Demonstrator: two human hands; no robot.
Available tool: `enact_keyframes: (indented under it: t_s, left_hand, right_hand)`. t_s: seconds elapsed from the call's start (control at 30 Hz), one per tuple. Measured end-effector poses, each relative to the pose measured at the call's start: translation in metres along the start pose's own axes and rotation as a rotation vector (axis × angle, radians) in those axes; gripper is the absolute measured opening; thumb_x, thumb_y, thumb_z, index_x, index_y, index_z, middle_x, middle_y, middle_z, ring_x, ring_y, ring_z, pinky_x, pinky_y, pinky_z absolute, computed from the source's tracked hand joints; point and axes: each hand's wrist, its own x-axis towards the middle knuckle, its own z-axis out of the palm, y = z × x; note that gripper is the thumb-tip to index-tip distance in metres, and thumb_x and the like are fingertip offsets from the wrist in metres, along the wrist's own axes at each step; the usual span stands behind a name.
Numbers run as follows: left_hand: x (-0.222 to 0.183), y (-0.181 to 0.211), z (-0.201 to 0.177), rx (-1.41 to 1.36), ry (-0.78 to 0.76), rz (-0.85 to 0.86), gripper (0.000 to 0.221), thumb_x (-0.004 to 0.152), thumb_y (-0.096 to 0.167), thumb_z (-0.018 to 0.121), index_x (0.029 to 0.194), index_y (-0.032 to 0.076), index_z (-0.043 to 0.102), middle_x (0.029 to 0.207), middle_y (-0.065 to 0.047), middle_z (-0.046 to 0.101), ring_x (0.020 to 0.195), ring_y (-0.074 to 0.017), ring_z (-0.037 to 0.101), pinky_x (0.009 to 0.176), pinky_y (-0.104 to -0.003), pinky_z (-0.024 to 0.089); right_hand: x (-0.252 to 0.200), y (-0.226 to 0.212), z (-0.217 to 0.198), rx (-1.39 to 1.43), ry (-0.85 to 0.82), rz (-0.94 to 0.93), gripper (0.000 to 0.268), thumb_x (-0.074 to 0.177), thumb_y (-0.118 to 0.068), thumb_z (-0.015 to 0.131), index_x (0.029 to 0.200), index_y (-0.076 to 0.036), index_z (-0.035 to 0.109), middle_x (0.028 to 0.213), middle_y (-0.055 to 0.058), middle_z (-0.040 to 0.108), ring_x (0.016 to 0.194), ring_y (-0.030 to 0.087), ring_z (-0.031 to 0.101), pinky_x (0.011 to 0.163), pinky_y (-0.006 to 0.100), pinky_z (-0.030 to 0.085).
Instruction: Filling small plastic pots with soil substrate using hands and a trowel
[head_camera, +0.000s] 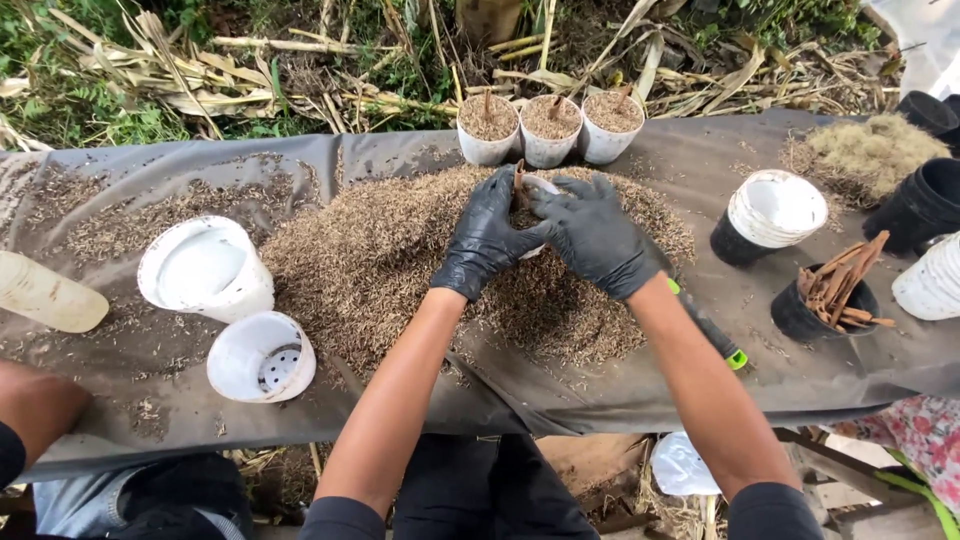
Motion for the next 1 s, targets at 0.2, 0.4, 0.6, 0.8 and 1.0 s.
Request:
enact_keyframes:
  t_s: [0.2, 0.4, 0.6, 0.8, 1.0]
  left_hand:
    - [-0.031, 0.085, -0.051, -0.152, 0.050, -0.115, 0.099, 0.085, 0.053, 0.063, 0.153, -0.012, 0.031, 0.139, -0.029, 0.058, 0.136, -0.0467, 0.047, 0.123, -0.040, 0.036]
    - [-0.038, 0.099, -0.064, 0.004, 0.039, -0.043, 0.081, 0.090, 0.035, 0.065, 0.147, -0.015, 0.040, 0.124, -0.033, 0.063, 0.123, -0.0483, 0.054, 0.114, -0.045, 0.044]
    - [-0.008, 0.006, -0.011, 0.227, -0.022, -0.109, 0.070, 0.066, 0.075, 0.077, 0.114, 0.025, 0.062, 0.152, 0.006, 0.051, 0.132, -0.0263, 0.056, 0.103, -0.051, 0.054]
    - [-0.021, 0.016, -0.020, 0.317, 0.116, 0.163, 0.065, 0.077, 0.061, 0.078, 0.113, 0.009, 0.067, 0.139, -0.012, 0.058, 0.130, -0.0363, 0.056, 0.103, -0.052, 0.052]
    - [-0.042, -0.002, -0.029, 0.504, 0.199, 0.439, 0.052, 0.092, 0.053, 0.070, 0.111, 0.004, 0.069, 0.121, -0.017, 0.064, 0.126, -0.0372, 0.054, 0.109, -0.049, 0.044]
  right_hand:
    - [-0.007, -0.004, 0.010, 0.170, 0.114, 0.016, 0.068, 0.109, -0.063, 0.022, 0.128, -0.019, 0.070, 0.133, 0.009, 0.070, 0.136, 0.036, 0.054, 0.115, 0.056, 0.037]
    - [-0.008, 0.012, 0.026, 0.225, 0.140, 0.039, 0.060, 0.109, -0.061, 0.026, 0.113, -0.025, 0.074, 0.128, -0.001, 0.073, 0.136, 0.029, 0.056, 0.105, 0.052, 0.049]
    - [-0.002, -0.032, -0.032, 0.392, 0.255, -0.011, 0.049, 0.112, -0.041, 0.038, 0.111, -0.010, 0.077, 0.112, 0.017, 0.076, 0.105, 0.046, 0.068, 0.084, 0.058, 0.060]
    - [-0.002, -0.025, -0.028, 0.420, 0.257, 0.009, 0.046, 0.111, -0.044, 0.042, 0.113, -0.010, 0.073, 0.115, 0.017, 0.074, 0.109, 0.045, 0.067, 0.087, 0.056, 0.060]
    - [0.018, 0.005, 0.016, 0.233, 0.266, -0.245, 0.042, 0.110, -0.042, 0.045, 0.112, -0.011, 0.074, 0.121, 0.010, 0.075, 0.122, 0.036, 0.065, 0.103, 0.048, 0.055]
